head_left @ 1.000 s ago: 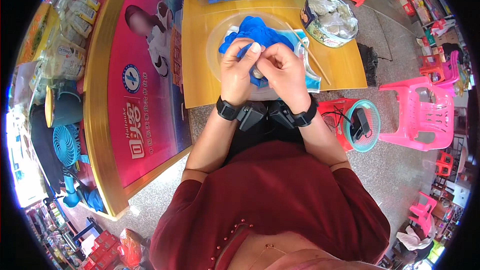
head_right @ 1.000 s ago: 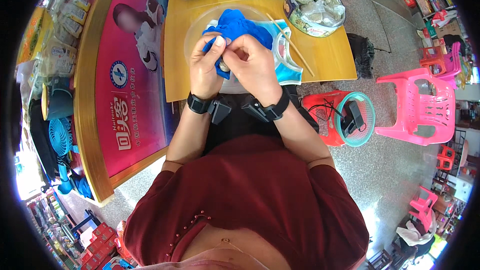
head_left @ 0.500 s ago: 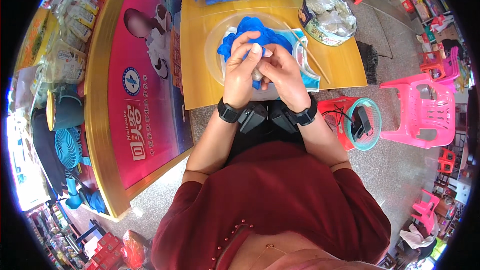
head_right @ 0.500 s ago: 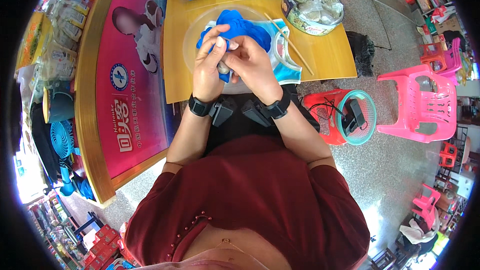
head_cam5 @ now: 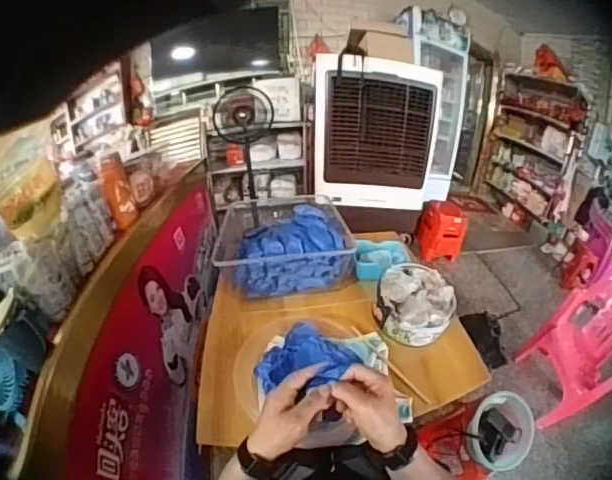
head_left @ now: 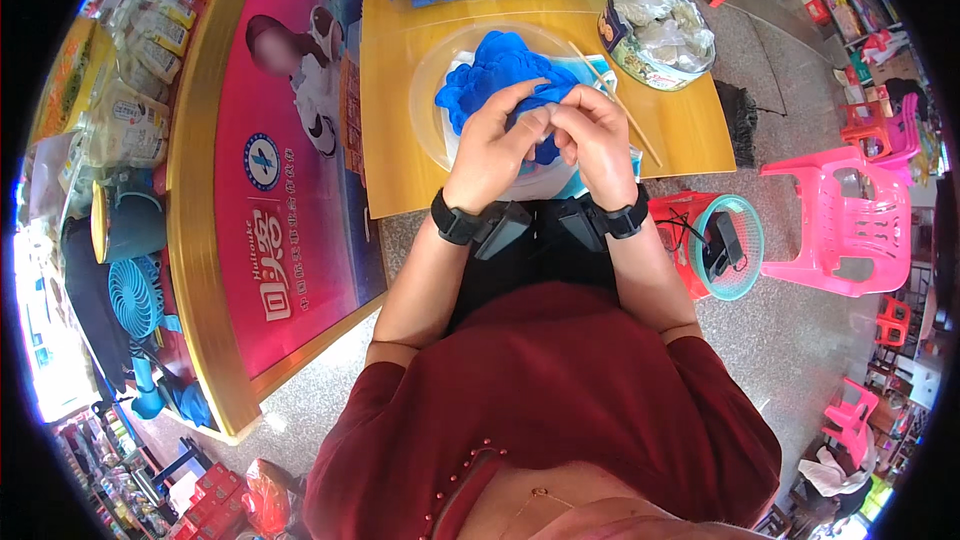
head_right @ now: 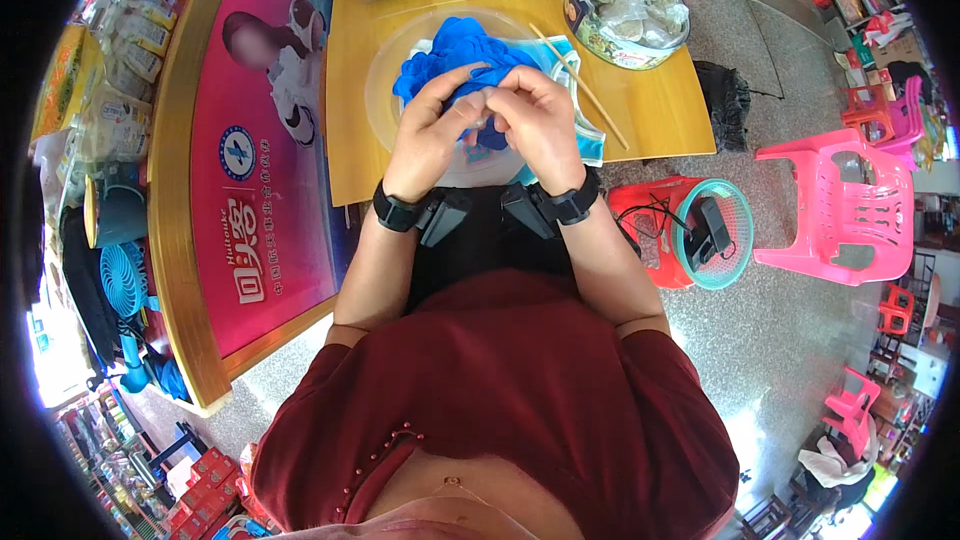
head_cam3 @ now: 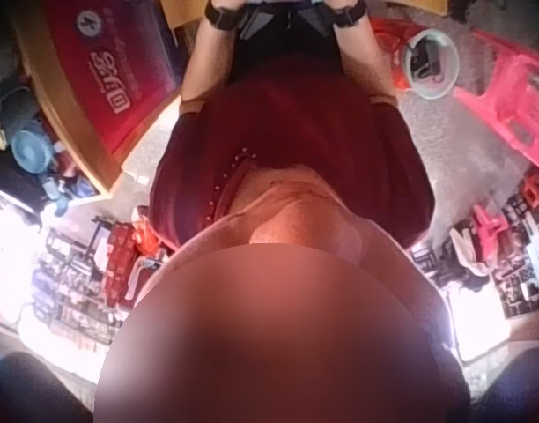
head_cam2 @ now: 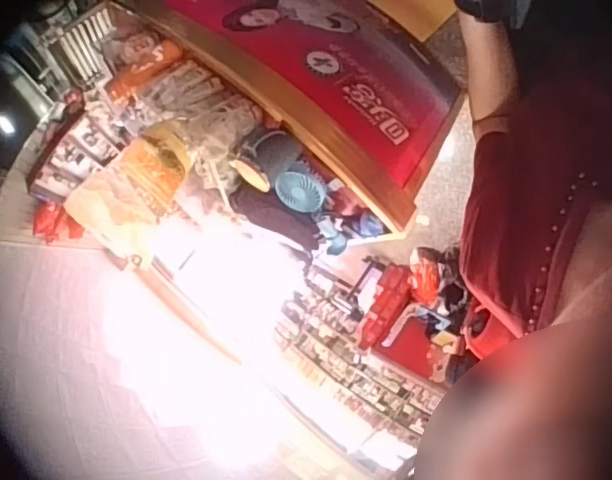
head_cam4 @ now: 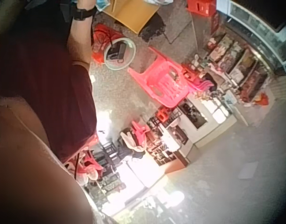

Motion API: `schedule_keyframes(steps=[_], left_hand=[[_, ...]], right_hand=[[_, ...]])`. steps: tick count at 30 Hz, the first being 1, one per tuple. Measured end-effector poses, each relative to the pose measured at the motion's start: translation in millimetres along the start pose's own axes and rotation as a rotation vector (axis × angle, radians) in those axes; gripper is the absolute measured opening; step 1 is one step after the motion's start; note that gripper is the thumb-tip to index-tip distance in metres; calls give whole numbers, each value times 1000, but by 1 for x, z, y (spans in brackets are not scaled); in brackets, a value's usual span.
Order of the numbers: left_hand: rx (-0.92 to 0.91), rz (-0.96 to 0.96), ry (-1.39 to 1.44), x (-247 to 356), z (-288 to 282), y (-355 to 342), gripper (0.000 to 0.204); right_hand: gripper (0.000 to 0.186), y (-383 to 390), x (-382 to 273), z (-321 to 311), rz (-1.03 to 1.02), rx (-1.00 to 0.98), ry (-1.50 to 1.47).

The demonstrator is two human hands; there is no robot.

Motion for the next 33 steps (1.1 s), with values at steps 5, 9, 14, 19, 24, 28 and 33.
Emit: schedule_keyframes(steps=[5, 9, 14, 19, 24, 28, 33], left_hand=[[-31, -200, 407, -6, 0, -1, 33], [-33, -255, 508, -3, 4, 2, 33], [-48, -238, 456, -12, -1, -3, 35], [81, -151, 233, -8, -18, -4, 34], [99, -263, 211, -12, -21, -3, 34], [111, -208, 335, -4, -18, -3, 34], [128, 49, 202, 5, -24, -7, 28]], right_hand=[[12, 3, -19, 4, -131, -16, -44], [14, 7, -22, 13, -121, -39, 44], [14, 3, -14, -1, -129, 21, -21], [13, 7, -9, 2, -109, -13, -23], [19, 24, -60, 25, -600, 1, 307], [16, 13, -45, 16, -598, -10, 378], [21, 7, -28, 6, -290, 17, 164]])
Point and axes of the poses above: each hand's wrist, its own y-axis away from the middle knuckle, its own z-axis out of the palm, x = y × z, the point moved 10 cm from there along -y, towards the middle knuckle, and after that the axes turned 10 degrees about x, right-handed, at the moved point
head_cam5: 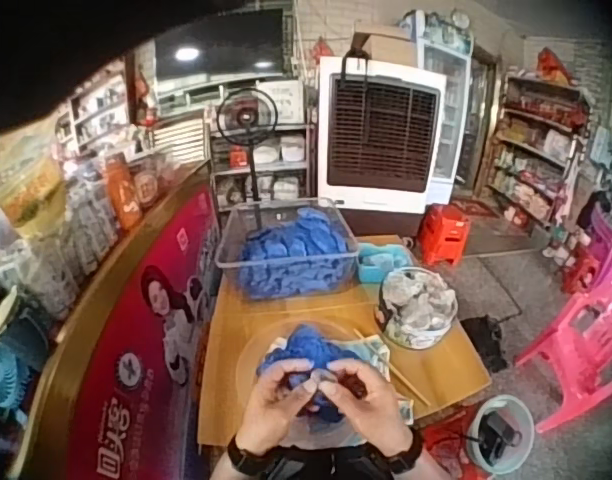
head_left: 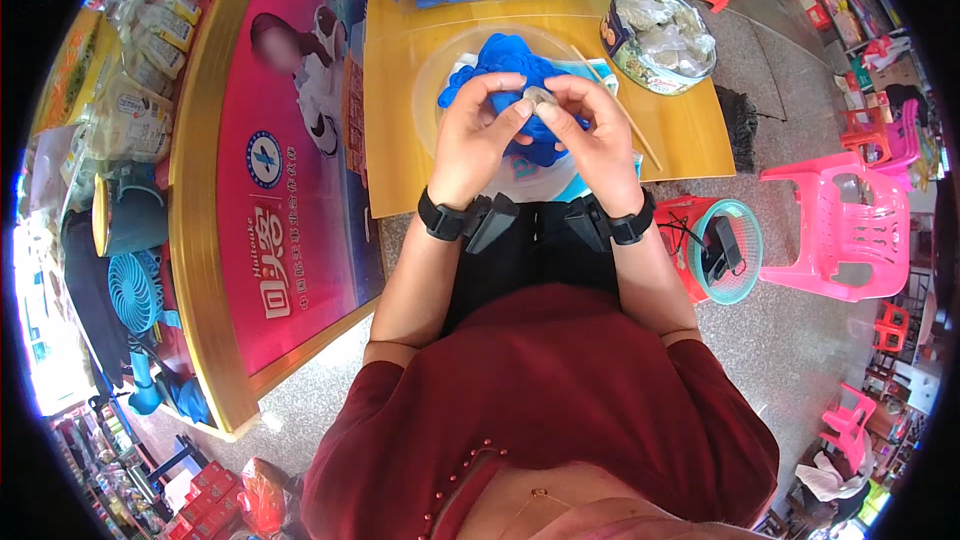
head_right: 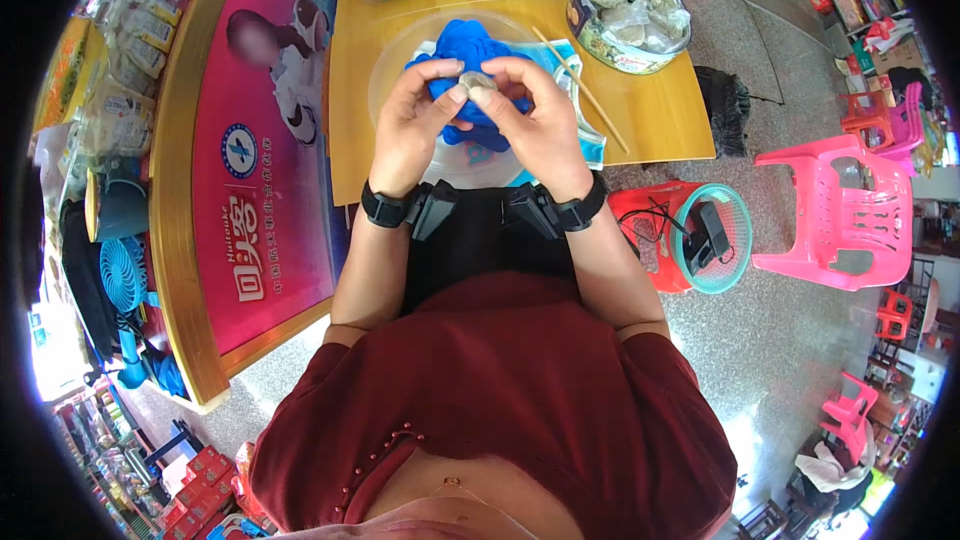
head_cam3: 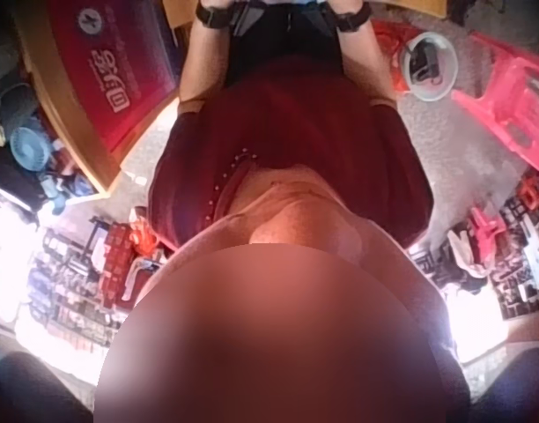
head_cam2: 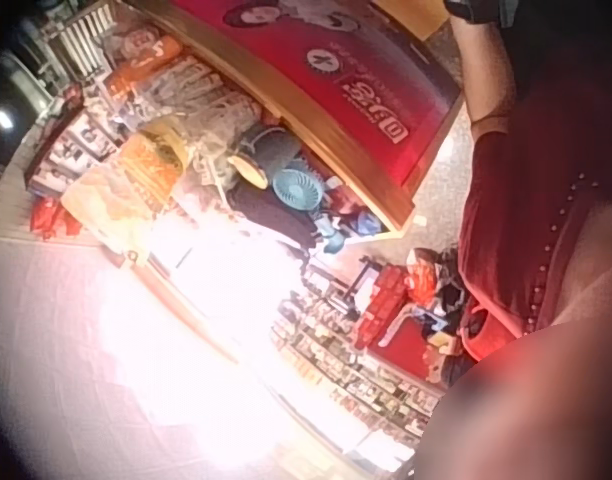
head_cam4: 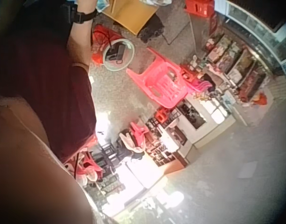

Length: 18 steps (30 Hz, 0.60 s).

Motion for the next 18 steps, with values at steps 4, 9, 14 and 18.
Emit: schedule_keyframes(steps=[4, 9, 14, 18], left_hand=[[-42, -50, 64, -6, 0, 1, 23], [21, 222, -67, 14, -1, -1, 30], [8, 206, -145, 14, -1, 2, 31], [34, 217, -109, 9, -5, 1, 26]], right_hand=[[25, 4, -29, 13, -173, -119, -23], [24, 2, 1, 2, 108, -51, -14], [24, 3, 12, 0, 220, -49, -129], [25, 3, 13, 4, 264, -94, -200]])
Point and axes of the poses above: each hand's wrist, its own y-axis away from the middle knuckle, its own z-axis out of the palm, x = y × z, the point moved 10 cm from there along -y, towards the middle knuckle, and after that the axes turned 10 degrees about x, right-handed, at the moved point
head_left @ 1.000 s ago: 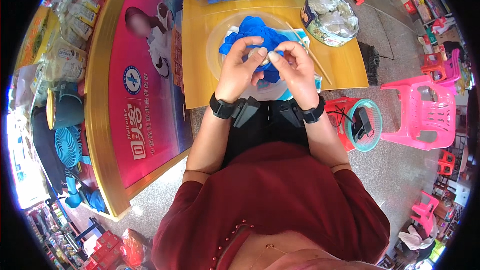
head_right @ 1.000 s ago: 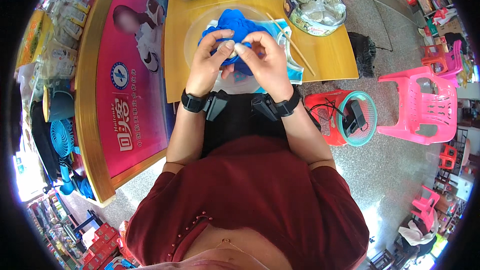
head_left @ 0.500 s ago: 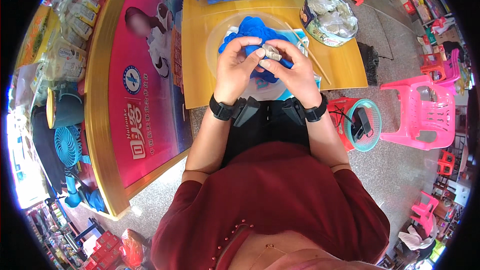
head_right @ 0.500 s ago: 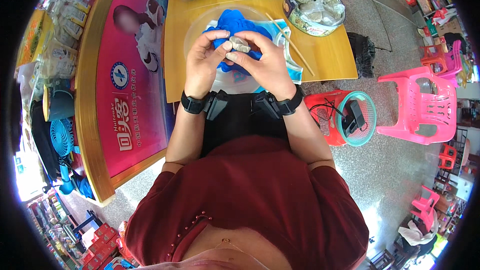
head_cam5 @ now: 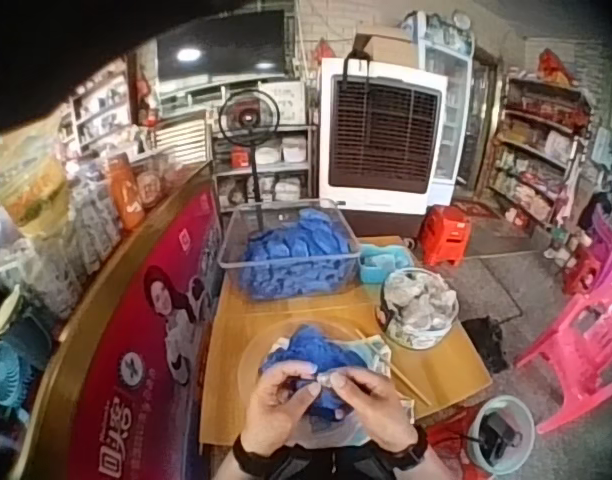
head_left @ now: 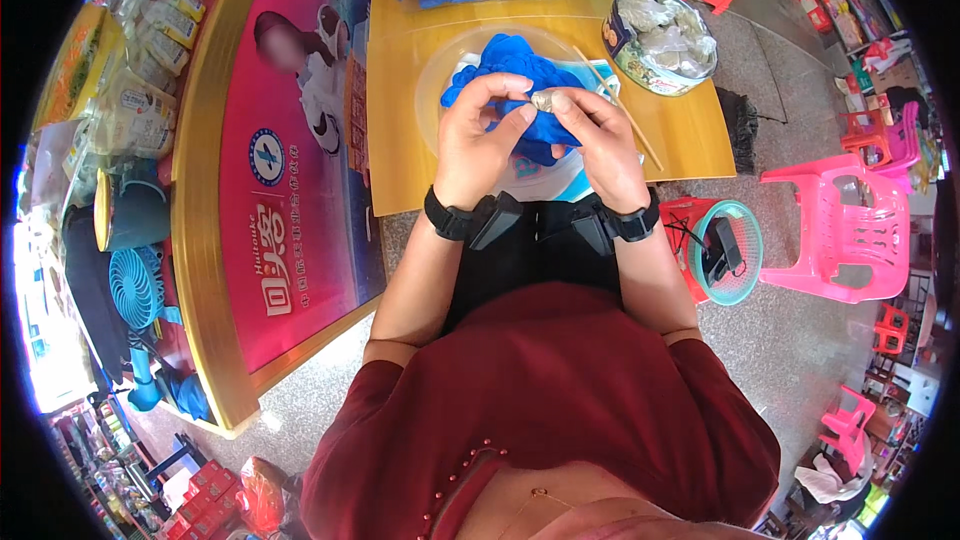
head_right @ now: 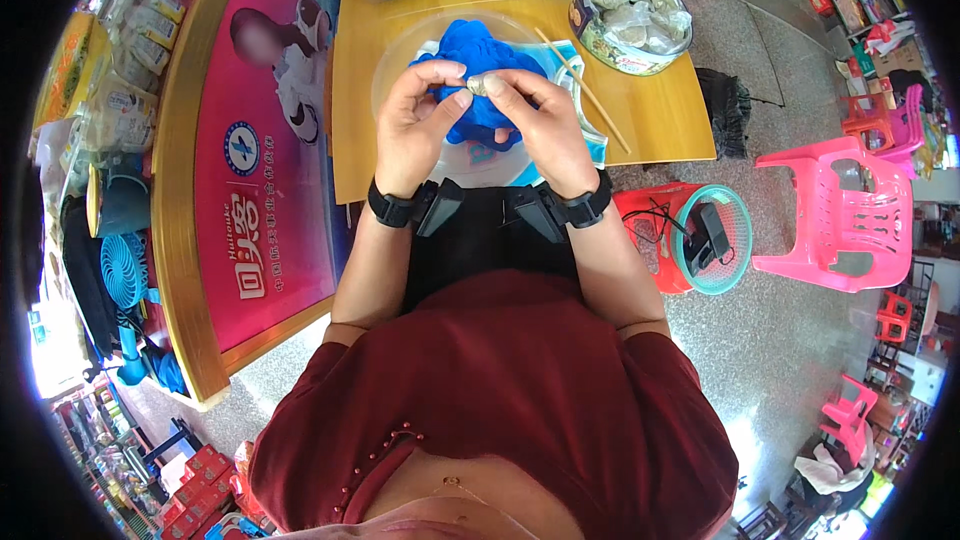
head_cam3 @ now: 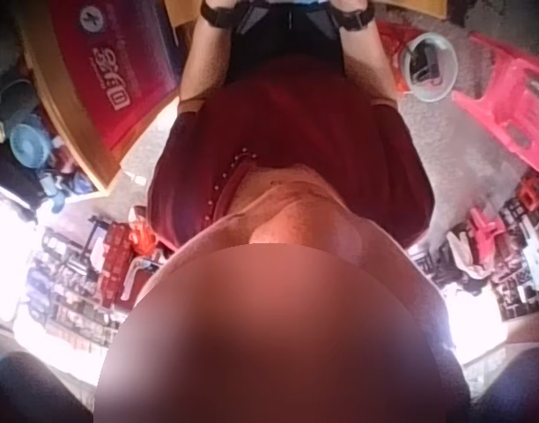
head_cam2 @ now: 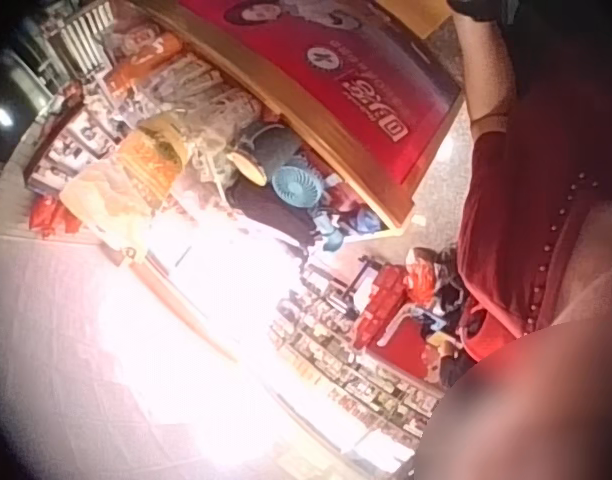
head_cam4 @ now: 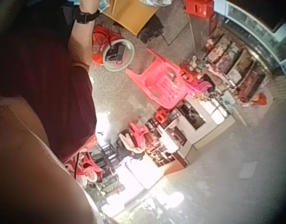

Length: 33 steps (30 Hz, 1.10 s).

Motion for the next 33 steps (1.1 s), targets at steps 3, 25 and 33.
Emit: schedule_keyframes(steps=[3, 25, 33], left_hand=[[81, 15, 224, 4, -8, 0, 21], [37, 95, 137, 9, -4, -5, 34], [95, 45, -360, -2, 2, 2, 41]], right_hand=[[24, 3, -6, 7, -37, -47, 100], [8, 5, 5, 15, -51, -108, 27], [9, -8, 19, -12, -164, 201, 8]])
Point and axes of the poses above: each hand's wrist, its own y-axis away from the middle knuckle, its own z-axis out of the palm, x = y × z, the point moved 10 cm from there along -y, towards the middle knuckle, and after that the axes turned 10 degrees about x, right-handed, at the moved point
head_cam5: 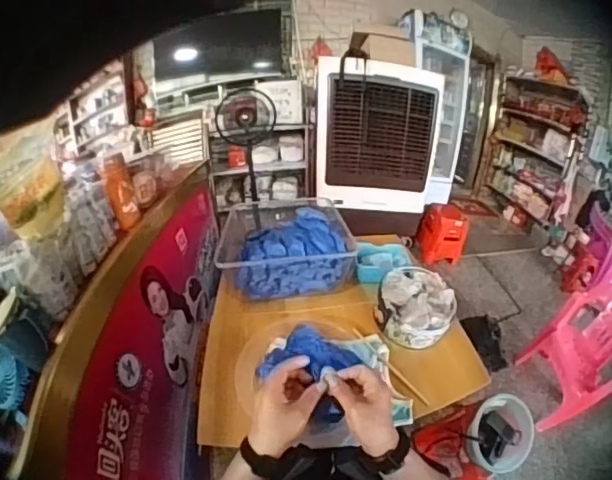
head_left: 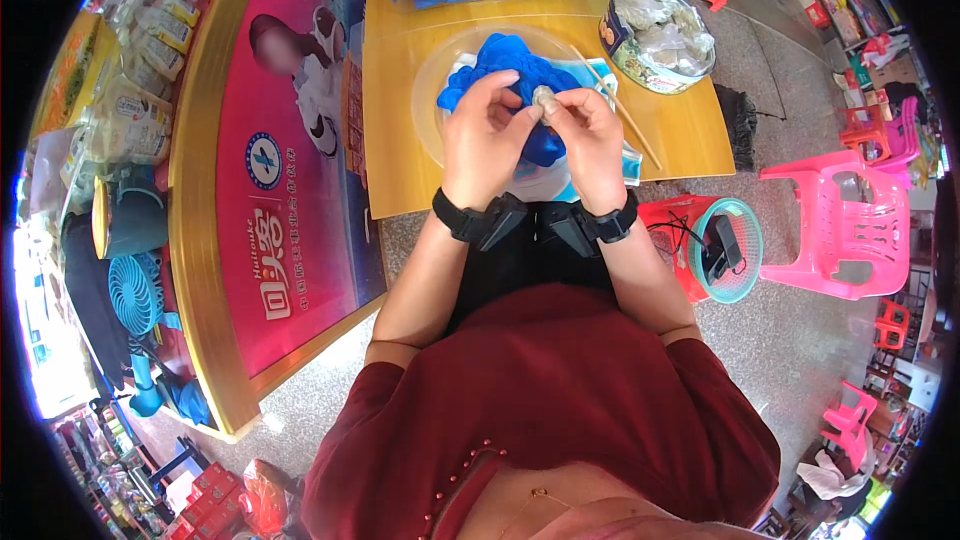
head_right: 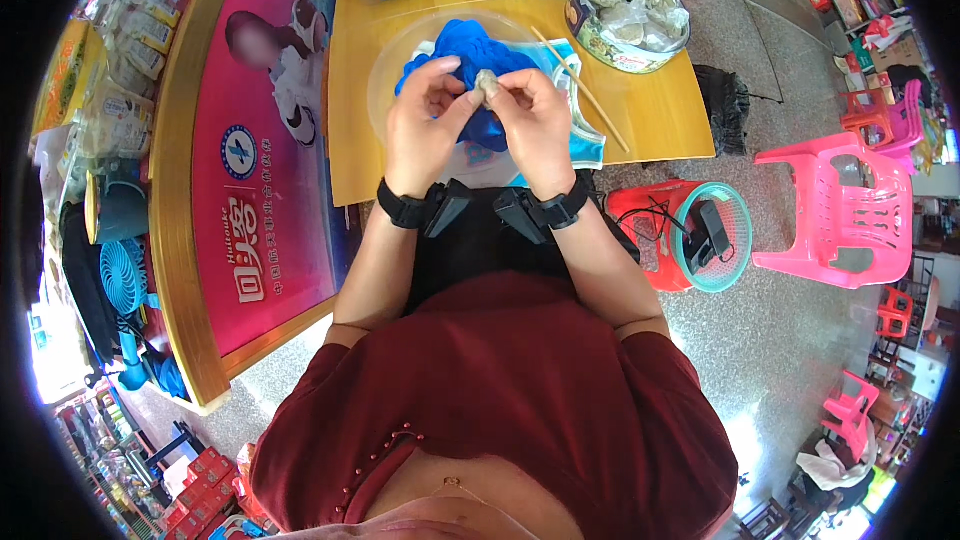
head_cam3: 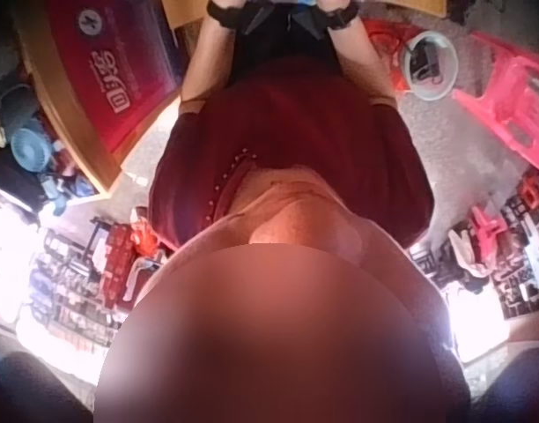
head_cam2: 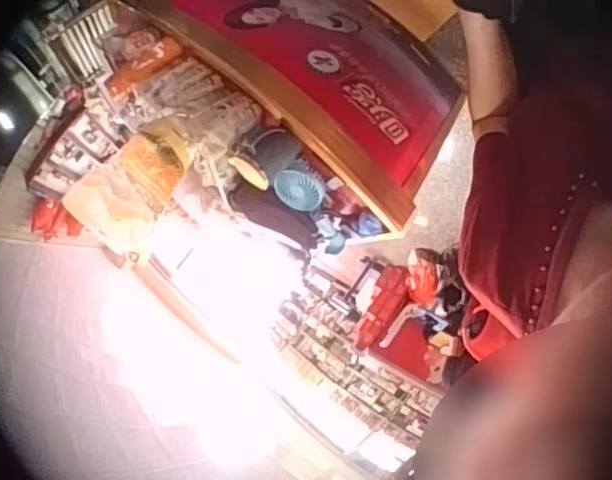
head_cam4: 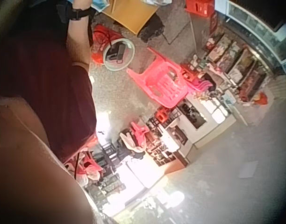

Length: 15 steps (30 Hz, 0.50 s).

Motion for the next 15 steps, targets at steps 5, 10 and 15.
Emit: schedule_keyframes(steps=[5, 10, 15], left_hand=[[2, -50, 31, -10, 0, 0, 40], [-32, 3, -133, -10, 2, -1, 33], [-35, -93, 177, -42, 10, 0, 32]], right_hand=[[8, 4, -3, -2, -117, 41, 40], [9, 5, -3, 0, -176, 22, 100], [10, 3, 3, 6, -70, -10, 56]])
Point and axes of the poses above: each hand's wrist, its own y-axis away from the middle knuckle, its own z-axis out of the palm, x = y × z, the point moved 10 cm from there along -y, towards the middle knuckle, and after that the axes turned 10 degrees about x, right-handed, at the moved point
